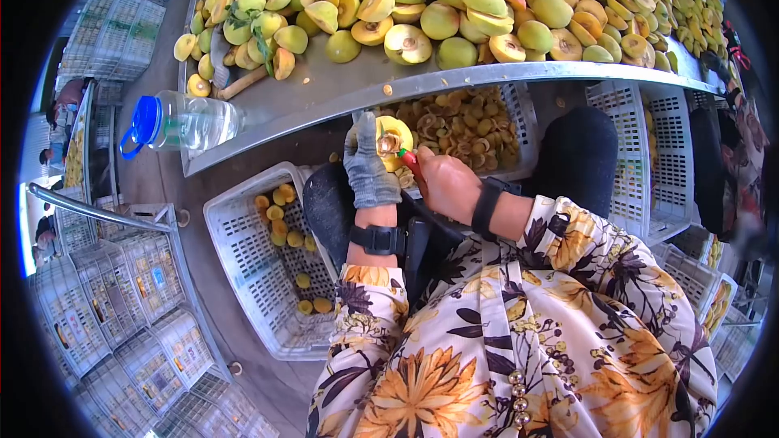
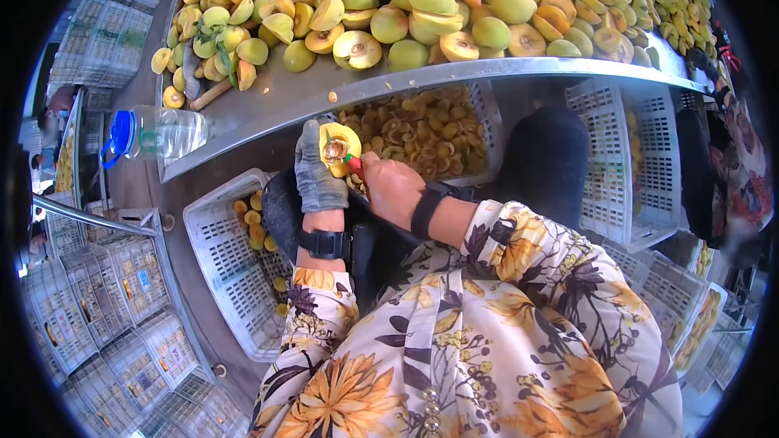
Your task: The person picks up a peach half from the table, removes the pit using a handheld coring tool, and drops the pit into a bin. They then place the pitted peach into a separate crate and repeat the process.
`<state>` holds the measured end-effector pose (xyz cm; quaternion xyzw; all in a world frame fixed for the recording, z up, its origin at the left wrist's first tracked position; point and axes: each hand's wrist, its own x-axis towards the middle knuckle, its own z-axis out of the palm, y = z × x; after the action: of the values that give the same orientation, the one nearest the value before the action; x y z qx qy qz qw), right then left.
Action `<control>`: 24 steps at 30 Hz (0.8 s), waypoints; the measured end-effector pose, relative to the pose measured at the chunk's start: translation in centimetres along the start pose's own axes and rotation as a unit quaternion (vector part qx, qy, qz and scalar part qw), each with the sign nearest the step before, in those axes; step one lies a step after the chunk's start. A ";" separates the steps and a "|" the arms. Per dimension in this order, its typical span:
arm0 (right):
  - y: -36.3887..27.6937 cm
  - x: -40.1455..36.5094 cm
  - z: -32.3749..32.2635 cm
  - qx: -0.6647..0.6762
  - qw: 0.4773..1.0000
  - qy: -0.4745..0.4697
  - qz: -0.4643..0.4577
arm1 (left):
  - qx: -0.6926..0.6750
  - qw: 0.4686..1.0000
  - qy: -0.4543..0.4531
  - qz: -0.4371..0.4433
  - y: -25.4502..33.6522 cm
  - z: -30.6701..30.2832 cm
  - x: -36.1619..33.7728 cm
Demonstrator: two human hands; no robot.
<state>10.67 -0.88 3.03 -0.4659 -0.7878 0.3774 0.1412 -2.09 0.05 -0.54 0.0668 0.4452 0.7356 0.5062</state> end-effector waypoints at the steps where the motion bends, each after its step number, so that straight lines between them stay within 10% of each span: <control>1: 0.2 0.0 0.4 0.000 1.000 -0.003 0.000 | 0.014 0.999 0.033 -0.027 0.0 -0.2 0.3; 7: 0.6 0.5 0.5 0.078 0.995 -0.013 -0.068 | -0.011 0.996 0.040 -0.079 -0.5 -1.2 1.7; 9: -2.0 0.8 -2.0 0.192 0.951 -0.184 0.161 | -0.021 0.996 0.020 -0.088 -0.6 -1.5 1.9; 18: -2.9 0.6 -1.3 0.285 0.907 -0.195 0.242 | 0.138 0.985 0.022 0.096 -0.6 -0.9 1.3; 19: -2.2 0.7 -0.6 0.277 0.908 -0.202 0.241 | 0.079 0.996 0.003 0.029 -0.4 -1.2 1.6; 21: 0.0 0.5 1.1 0.040 0.997 -0.028 -0.058 | -0.023 0.992 -0.021 -0.119 -1.5 -2.9 3.0; 24: -2.0 0.6 -0.2 0.071 0.994 -0.083 0.023 | -0.018 0.994 -0.040 -0.095 -1.1 -2.6 2.6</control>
<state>9.23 -0.78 4.52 -0.4396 -0.7570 0.4730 0.0998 -4.01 0.76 -3.79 0.0446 0.4152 0.6887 0.5927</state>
